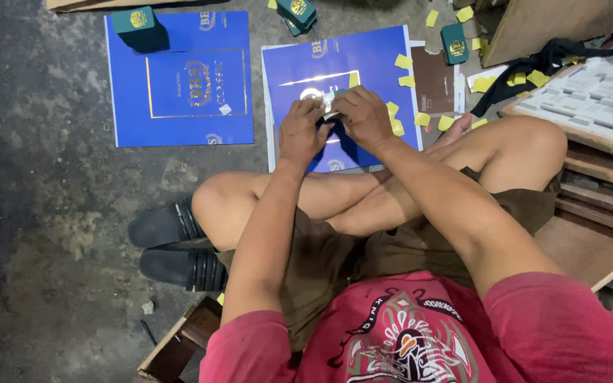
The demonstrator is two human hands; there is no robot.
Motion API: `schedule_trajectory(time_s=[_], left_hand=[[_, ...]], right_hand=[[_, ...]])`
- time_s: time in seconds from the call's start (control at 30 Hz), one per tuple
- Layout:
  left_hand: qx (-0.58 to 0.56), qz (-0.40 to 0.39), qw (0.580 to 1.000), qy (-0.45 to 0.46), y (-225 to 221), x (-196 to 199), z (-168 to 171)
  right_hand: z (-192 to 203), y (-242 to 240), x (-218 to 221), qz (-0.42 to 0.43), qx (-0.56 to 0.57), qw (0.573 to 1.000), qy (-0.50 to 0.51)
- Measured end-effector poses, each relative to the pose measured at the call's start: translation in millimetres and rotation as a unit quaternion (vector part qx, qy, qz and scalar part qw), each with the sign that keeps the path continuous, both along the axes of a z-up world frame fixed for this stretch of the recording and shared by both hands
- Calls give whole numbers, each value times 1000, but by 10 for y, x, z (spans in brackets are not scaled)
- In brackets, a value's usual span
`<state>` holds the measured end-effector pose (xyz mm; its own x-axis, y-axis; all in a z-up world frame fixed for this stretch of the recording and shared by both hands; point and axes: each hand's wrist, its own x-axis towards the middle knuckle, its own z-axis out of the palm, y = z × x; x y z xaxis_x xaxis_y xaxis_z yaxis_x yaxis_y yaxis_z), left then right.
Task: The person sits cross-legged on the floor and wraps yellow tape strips around small green boxes, pressing the tape down and setting finished boxes aside while working through a batch one at a time.
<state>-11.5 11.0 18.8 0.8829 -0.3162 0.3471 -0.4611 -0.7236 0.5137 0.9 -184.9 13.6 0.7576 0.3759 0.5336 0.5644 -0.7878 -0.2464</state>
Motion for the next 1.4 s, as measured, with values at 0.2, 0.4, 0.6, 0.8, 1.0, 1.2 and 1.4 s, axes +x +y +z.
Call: schedule_trajectory(time_s=[0.2, 0.4, 0.6, 0.8, 1.0, 1.2, 1.4], left_hand=[[21, 3, 1000, 12, 3, 61, -89], [15, 1, 1000, 14, 2, 51, -10], [10, 11, 1000, 20, 2, 75, -22], [-3, 5, 1000, 23, 2, 81, -32], [-66, 30, 997, 17, 9, 118, -184], [-127, 68, 989, 37, -67, 111, -190], [-164, 108, 979, 52, -134, 150, -220]], right_hand=[[102, 9, -33, 6, 64, 997, 40], [102, -70, 41, 50, 109, 988, 98], [190, -130, 39, 75, 229, 953, 183], [-1, -144, 110, 53, 291, 921, 254], [-144, -52, 96, 14, 328, 912, 244], [-1, 6, 51, -8, 347, 904, 249], [47, 65, 23, -31, 366, 897, 246]])
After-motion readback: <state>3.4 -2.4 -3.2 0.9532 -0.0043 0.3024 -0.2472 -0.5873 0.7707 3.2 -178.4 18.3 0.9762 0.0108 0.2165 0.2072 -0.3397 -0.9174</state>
